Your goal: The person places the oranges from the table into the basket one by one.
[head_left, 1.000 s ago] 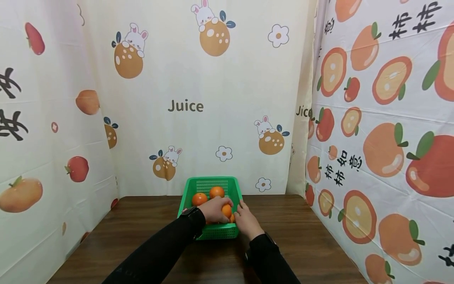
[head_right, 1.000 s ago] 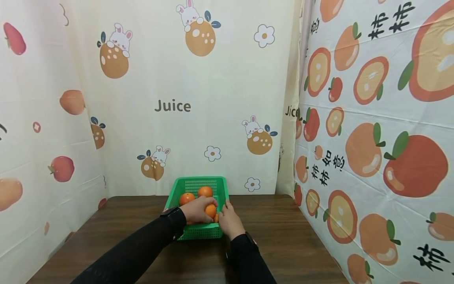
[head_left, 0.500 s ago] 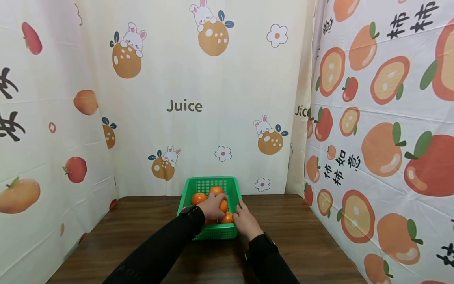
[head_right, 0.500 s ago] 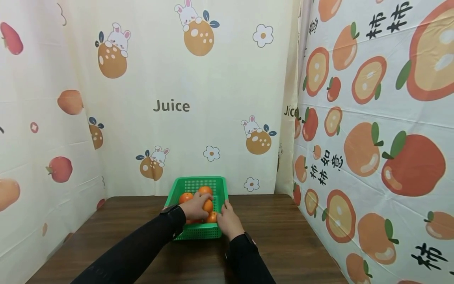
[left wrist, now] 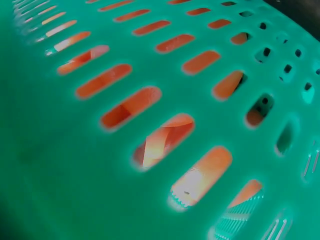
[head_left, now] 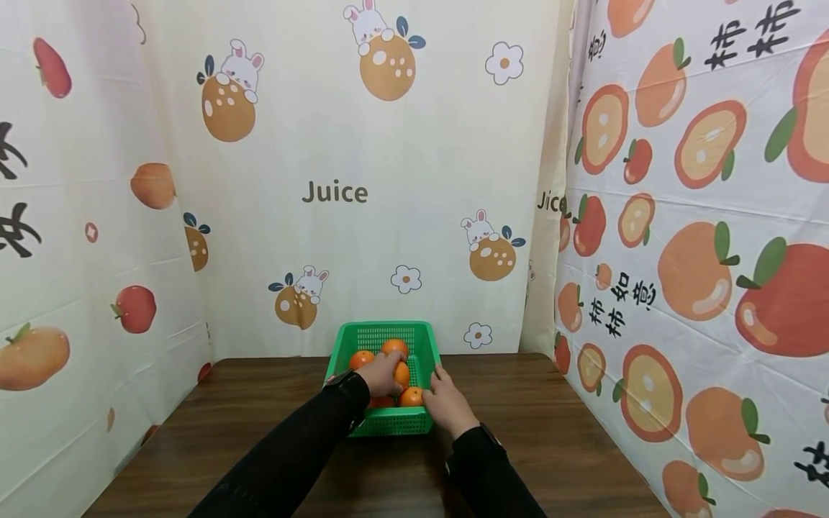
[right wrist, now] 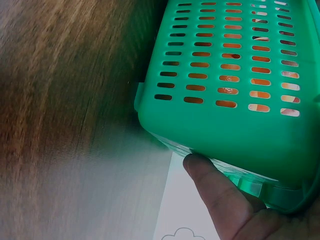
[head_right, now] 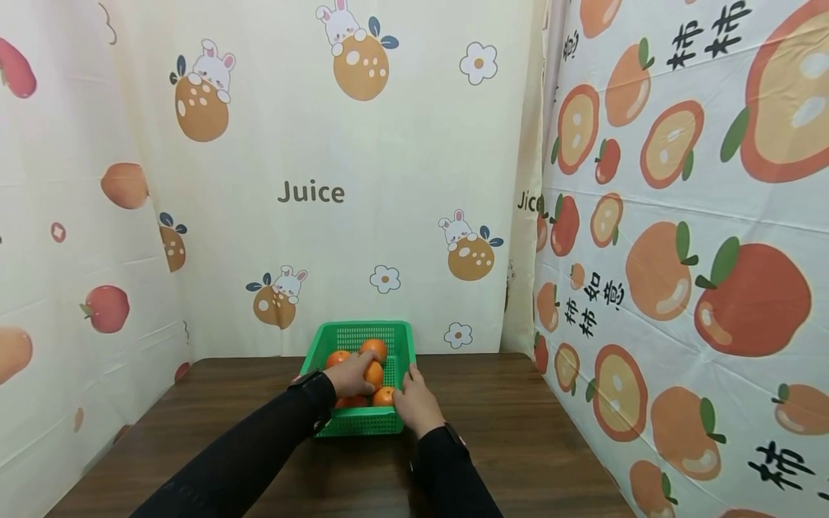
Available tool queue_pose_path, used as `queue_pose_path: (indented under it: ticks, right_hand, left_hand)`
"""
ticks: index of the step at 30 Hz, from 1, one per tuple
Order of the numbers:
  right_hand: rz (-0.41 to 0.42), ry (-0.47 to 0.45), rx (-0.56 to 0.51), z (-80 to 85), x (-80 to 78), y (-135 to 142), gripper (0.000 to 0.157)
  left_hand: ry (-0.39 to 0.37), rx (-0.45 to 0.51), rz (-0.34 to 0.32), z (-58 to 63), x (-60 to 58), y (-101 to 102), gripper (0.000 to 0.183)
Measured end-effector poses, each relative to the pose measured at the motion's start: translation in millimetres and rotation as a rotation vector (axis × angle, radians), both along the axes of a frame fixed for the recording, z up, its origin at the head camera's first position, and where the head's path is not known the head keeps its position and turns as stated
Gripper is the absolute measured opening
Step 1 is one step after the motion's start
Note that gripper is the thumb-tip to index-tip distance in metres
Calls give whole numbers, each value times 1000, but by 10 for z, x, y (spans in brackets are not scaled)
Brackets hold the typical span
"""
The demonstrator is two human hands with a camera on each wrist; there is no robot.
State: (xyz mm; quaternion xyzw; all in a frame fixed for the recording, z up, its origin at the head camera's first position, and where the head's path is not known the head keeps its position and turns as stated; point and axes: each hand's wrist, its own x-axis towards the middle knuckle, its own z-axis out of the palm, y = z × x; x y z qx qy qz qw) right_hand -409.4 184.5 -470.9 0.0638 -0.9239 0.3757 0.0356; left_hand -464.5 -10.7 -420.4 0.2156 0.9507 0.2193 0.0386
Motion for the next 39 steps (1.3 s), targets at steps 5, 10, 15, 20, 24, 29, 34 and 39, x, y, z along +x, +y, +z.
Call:
queue_pose_path:
  ticks: [5,10,15,20,24,29,34,39]
  right_hand:
    - [-5,0,6,-15,-11,-6,62]
    - [-5,7,13,-12,-9,-14,62]
    - [-5,4,9,0,-5,-14,62]
    - [-3,12,14,17,-8,-9,62]
    - [3,11,15,10,-9,-12,62]
    - [3,-6,9,-3,-15,-10,62]
    - [2,5,14,-13,-27,-7,63]
    - [11,29,11,-8,12,-4,62]
  left_hand:
    - [71,-36,61,-43,-10,27,61]
    - [113,-49,61,-105,-46,36,55]
    - [113,-36,32,-126,-65,33,41]
    - [107,-33,23,-141,-97,30,37]
    - [92,-39,24,-174,-95,21,34]
    - [79,-7,27,-206,-45,15,20]
    - [99,21,1,-223,17,29,19]
    - [146,3,-49,-318,-27,36,22]
